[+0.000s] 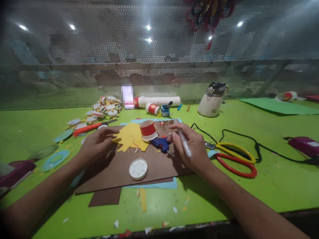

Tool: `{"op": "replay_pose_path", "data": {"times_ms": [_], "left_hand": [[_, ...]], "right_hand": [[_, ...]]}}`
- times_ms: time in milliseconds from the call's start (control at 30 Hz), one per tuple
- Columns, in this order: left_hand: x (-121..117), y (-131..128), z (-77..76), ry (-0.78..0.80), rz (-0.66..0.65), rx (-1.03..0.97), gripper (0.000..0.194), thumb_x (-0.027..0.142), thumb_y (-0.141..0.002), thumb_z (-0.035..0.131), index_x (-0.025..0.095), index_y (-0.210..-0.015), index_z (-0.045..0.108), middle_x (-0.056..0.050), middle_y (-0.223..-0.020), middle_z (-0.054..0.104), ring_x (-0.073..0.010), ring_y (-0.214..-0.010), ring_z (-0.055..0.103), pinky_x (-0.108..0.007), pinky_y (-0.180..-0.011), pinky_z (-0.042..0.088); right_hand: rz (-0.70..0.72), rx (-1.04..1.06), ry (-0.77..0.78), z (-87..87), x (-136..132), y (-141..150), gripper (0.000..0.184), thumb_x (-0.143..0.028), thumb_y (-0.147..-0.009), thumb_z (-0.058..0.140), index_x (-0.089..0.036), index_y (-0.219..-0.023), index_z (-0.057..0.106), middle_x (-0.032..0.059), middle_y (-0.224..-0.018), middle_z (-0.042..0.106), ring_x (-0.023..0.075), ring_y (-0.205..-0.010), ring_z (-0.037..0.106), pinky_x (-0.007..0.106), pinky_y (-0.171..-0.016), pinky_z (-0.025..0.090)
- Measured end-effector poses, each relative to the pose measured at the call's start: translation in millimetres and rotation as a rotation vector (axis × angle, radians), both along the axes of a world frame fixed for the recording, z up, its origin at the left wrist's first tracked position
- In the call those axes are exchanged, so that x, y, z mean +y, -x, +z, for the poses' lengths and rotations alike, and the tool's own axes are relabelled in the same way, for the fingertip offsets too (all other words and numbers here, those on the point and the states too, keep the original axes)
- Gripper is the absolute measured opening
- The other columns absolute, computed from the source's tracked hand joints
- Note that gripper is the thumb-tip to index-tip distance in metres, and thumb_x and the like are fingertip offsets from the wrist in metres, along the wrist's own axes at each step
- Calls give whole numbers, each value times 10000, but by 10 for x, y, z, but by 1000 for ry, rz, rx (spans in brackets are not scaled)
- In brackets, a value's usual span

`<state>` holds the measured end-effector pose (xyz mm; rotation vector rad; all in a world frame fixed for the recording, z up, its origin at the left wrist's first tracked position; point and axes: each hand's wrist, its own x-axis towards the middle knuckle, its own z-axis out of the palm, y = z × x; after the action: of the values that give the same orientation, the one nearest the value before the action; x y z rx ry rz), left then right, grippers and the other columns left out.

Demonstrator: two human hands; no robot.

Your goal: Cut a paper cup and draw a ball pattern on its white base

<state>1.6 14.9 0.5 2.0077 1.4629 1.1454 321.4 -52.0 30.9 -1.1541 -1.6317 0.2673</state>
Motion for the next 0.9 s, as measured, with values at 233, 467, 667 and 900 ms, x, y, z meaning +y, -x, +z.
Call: {"op": "replay_pose_path", "data": {"times_ms": [233,467,667,900], "left_hand": [[-112,-72,98,1,6,204,219,347,-809,570,195,-893,703,-52,-804,745,-233,-722,682,-357,-691,540],[-159,-126,130,0,-110,333,361,387,-832,562,196,-1091,727,-58,-842,761,-235,-738,682,-358,-699,514],[-206,-160,157,-92,-107,315,313,359,-877,512,178,-1008,732,-103,-919,762,-247,-793,691,-369,-728,537],[-169,-188,52,-171,-205,304,233,321,-879,522,203,-925,718,-94,-911,746,-251,-826,684,-379,-739,534]], "right_hand": [[35,-66,-54,14,-77,46,155,-218,-908,590,-181,-1040,664,14,-709,748,137,-604,705,223,-589,543],[23,-94,-64,-34,-38,50,144,-219,-898,600,-190,-1018,675,15,-741,739,136,-623,705,226,-603,536],[-68,-42,2,-113,126,-59,203,-289,-906,577,-177,-1054,660,44,-772,748,197,-677,723,287,-619,536],[-4,-161,75,127,537,116,310,-349,-871,687,-213,-1143,630,85,-974,770,233,-831,727,369,-752,567]]}}
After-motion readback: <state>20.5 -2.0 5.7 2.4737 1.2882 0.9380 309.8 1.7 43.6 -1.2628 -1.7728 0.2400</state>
